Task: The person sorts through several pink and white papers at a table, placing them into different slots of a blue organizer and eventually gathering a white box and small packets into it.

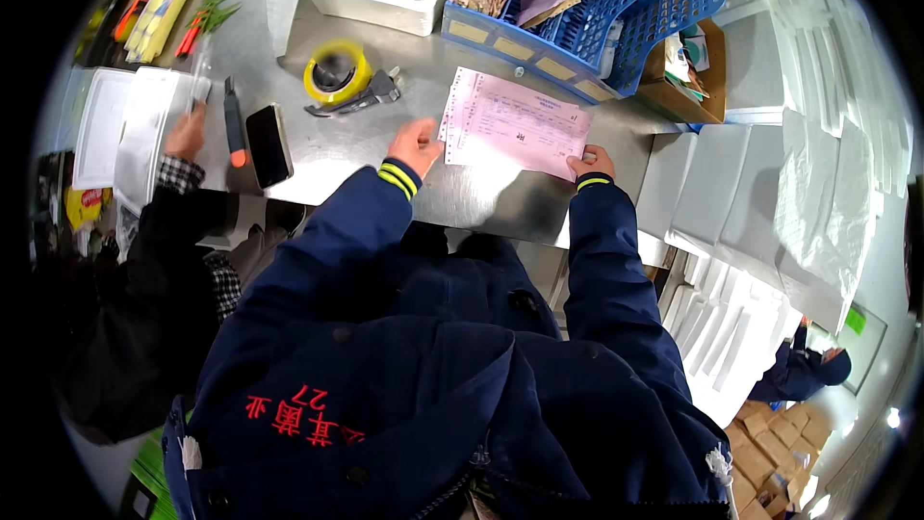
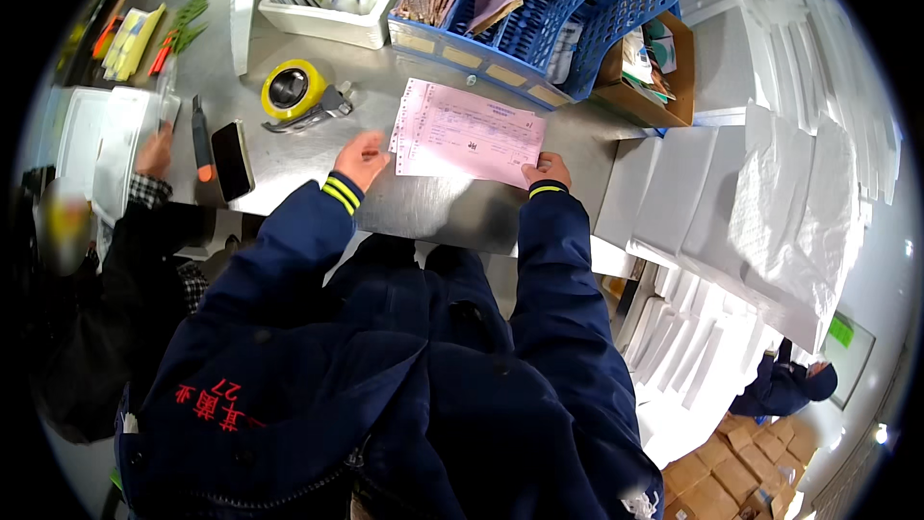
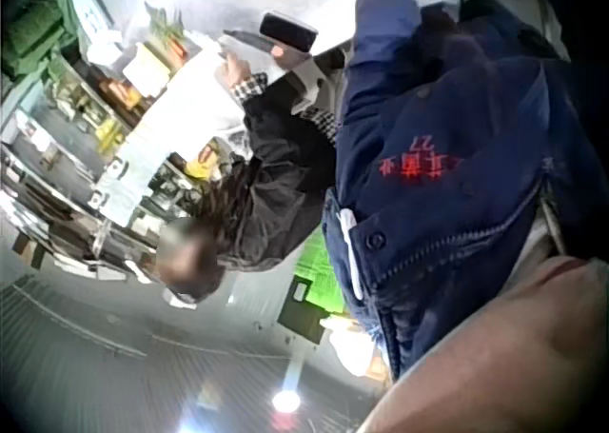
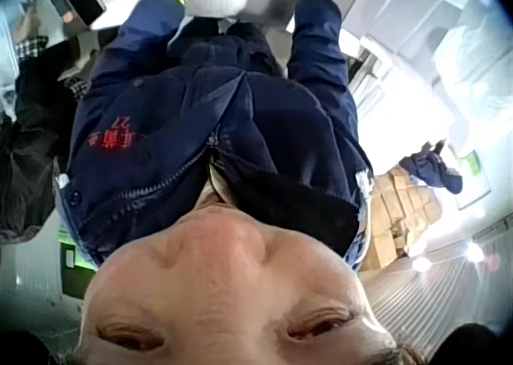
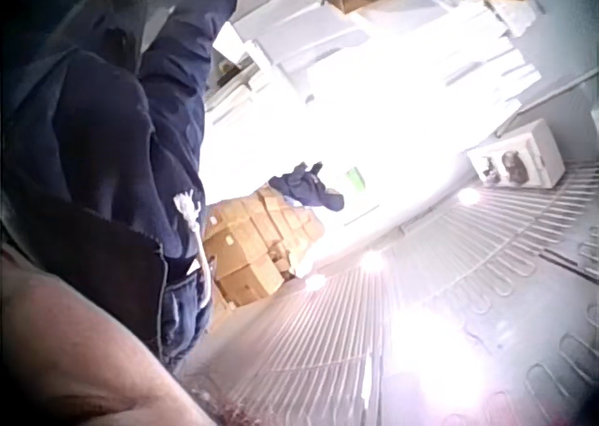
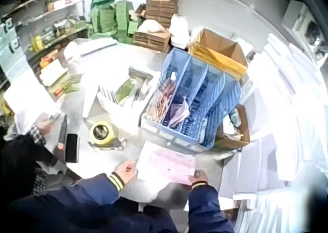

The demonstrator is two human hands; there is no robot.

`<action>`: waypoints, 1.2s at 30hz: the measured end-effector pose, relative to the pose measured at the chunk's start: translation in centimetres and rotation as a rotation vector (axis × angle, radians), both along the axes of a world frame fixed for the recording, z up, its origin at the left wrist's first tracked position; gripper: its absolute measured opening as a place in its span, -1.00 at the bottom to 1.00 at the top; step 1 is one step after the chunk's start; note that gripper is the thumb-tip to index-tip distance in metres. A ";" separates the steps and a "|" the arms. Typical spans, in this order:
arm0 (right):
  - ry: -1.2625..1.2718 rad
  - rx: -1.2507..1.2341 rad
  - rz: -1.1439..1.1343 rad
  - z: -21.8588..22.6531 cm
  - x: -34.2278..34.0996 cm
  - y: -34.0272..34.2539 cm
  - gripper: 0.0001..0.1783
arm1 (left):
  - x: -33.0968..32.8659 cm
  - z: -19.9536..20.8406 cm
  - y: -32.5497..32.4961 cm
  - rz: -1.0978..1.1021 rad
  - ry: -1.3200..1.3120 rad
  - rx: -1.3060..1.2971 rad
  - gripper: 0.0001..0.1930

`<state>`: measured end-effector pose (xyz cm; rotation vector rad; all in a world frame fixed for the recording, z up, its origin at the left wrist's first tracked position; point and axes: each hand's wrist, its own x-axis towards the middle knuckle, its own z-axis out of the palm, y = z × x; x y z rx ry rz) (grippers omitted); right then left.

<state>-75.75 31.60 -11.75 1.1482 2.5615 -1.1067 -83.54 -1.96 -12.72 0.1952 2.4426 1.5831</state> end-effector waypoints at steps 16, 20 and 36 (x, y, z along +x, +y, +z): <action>-0.073 0.067 0.067 1.0 -2.1 -1.1 -0.37 | -5.5 -1.2 5.6 0.106 -0.380 0.035 -0.27; -0.098 0.126 0.110 -0.7 -1.5 0.2 -0.44 | -5.6 -0.2 6.1 0.013 -0.517 0.277 -0.50; 0.018 0.000 0.217 0.4 -2.4 0.1 -0.72 | -3.5 1.0 4.0 0.079 -0.507 0.184 -0.71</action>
